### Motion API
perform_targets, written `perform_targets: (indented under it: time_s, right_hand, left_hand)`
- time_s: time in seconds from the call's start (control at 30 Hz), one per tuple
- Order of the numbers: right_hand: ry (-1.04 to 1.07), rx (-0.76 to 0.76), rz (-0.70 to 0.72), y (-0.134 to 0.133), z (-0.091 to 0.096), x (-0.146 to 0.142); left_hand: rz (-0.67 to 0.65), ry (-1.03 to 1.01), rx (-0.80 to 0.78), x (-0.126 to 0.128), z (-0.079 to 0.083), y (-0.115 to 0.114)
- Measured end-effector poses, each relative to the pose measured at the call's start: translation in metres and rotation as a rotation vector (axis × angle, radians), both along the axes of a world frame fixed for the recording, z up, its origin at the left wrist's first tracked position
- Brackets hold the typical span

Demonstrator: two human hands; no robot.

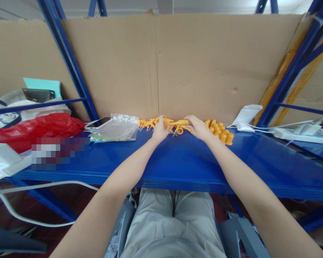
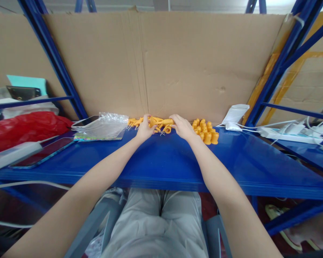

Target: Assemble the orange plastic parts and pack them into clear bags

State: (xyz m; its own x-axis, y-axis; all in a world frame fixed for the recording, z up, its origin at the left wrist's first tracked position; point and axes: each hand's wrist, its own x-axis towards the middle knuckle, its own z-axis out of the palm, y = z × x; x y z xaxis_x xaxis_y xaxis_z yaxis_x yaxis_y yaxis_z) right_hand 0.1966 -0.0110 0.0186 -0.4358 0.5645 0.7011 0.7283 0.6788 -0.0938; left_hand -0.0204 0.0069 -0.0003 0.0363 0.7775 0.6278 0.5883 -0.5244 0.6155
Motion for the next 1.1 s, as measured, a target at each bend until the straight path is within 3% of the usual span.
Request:
perform_targets:
  time_s: [0.13, 0.33, 0.53, 0.73, 1.1]
  right_hand:
    - [0.023, -0.029, -0.03, -0.001, 0.0, -0.002]
    - [0.352, -0.229, 0.044, 0.009, -0.011, -0.007]
    - [0.441, -0.285, 0.088, 0.018, -0.015, -0.01]
    - [0.407, -0.254, 0.112, 0.011, -0.009, -0.012]
    - [0.227, -0.134, 0.018, 0.0, -0.001, -0.011]
  left_hand:
    - [0.002, 0.006, -0.01, 0.0, 0.001, -0.001]
    - [0.036, 0.018, 0.055, -0.001, 0.002, -0.004]
    - [0.042, 0.032, 0.058, -0.001, 0.002, -0.004]
    - [0.042, 0.026, 0.058, -0.002, 0.003, -0.005]
    - [0.013, -0.04, 0.015, -0.003, 0.003, -0.001]
